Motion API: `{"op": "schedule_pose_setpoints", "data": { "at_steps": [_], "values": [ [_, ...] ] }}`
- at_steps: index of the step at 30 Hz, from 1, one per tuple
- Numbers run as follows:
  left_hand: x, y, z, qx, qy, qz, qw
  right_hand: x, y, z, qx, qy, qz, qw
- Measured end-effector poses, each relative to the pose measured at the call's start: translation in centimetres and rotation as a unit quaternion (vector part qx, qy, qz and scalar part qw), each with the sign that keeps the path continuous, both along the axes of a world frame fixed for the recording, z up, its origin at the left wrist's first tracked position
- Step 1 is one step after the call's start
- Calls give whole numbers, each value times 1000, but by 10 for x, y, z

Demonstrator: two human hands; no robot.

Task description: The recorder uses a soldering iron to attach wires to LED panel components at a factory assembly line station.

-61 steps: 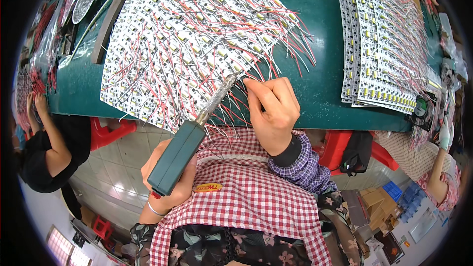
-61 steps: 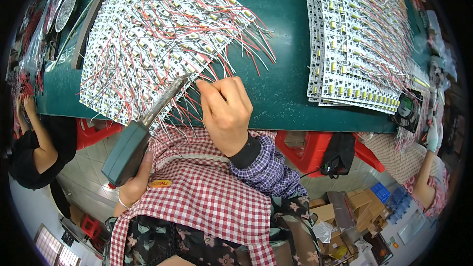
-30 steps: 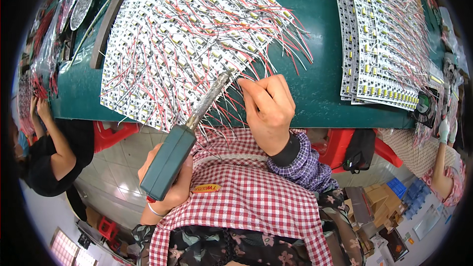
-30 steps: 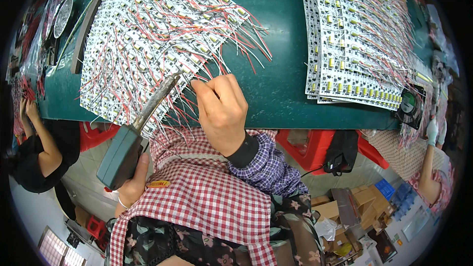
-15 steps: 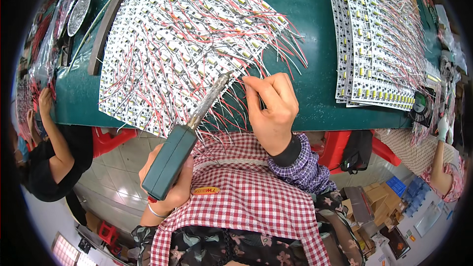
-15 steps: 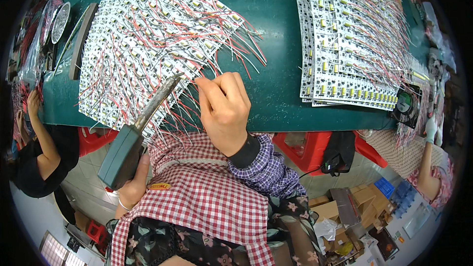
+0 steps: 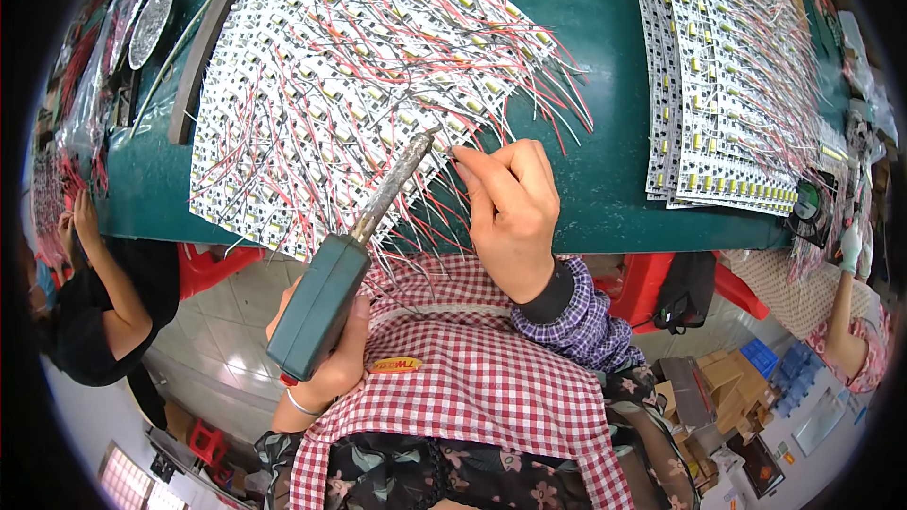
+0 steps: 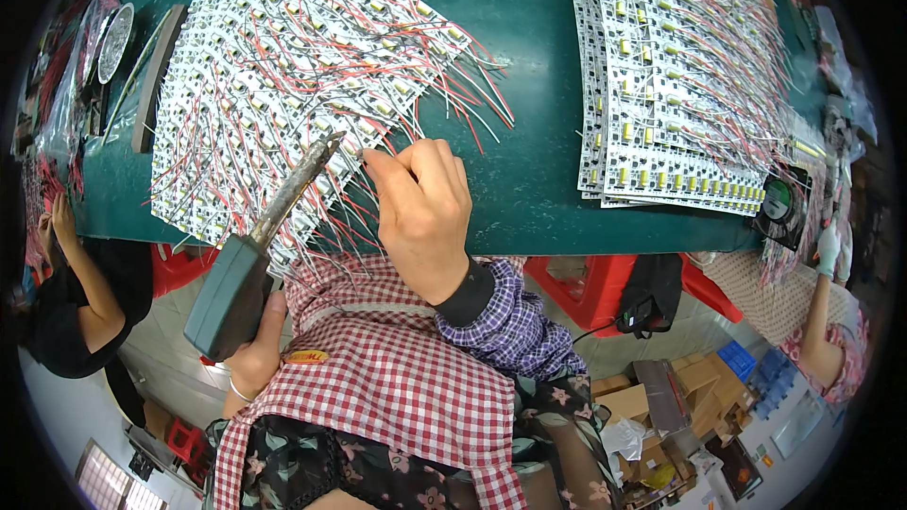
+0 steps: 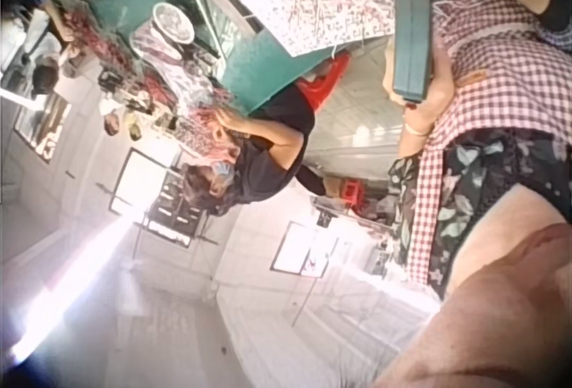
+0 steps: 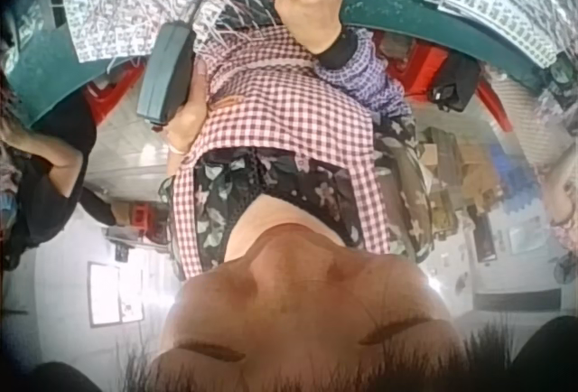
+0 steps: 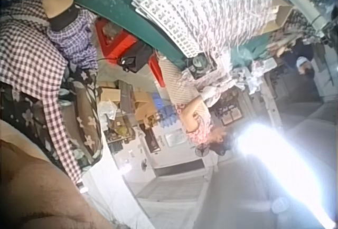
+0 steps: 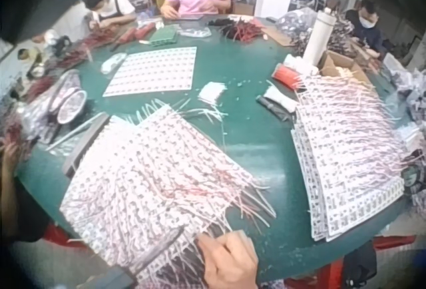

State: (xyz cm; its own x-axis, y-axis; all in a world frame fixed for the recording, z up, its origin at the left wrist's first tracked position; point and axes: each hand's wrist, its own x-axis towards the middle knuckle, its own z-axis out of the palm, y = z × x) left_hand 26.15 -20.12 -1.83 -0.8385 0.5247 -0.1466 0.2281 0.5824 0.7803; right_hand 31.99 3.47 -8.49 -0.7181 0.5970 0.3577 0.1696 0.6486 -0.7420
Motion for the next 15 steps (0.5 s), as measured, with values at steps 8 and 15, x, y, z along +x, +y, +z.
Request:
{"op": "schedule_pose_setpoints", "data": {
  "at_steps": [8,15],
  "values": [
    [-2,0,-2,3,27,-33,999,1,-1,5,-24,12,-27,999],
    [-4,2,-1,7,28,-34,999,1,-1,1,9,-5,-12,1000]
  ]
}}
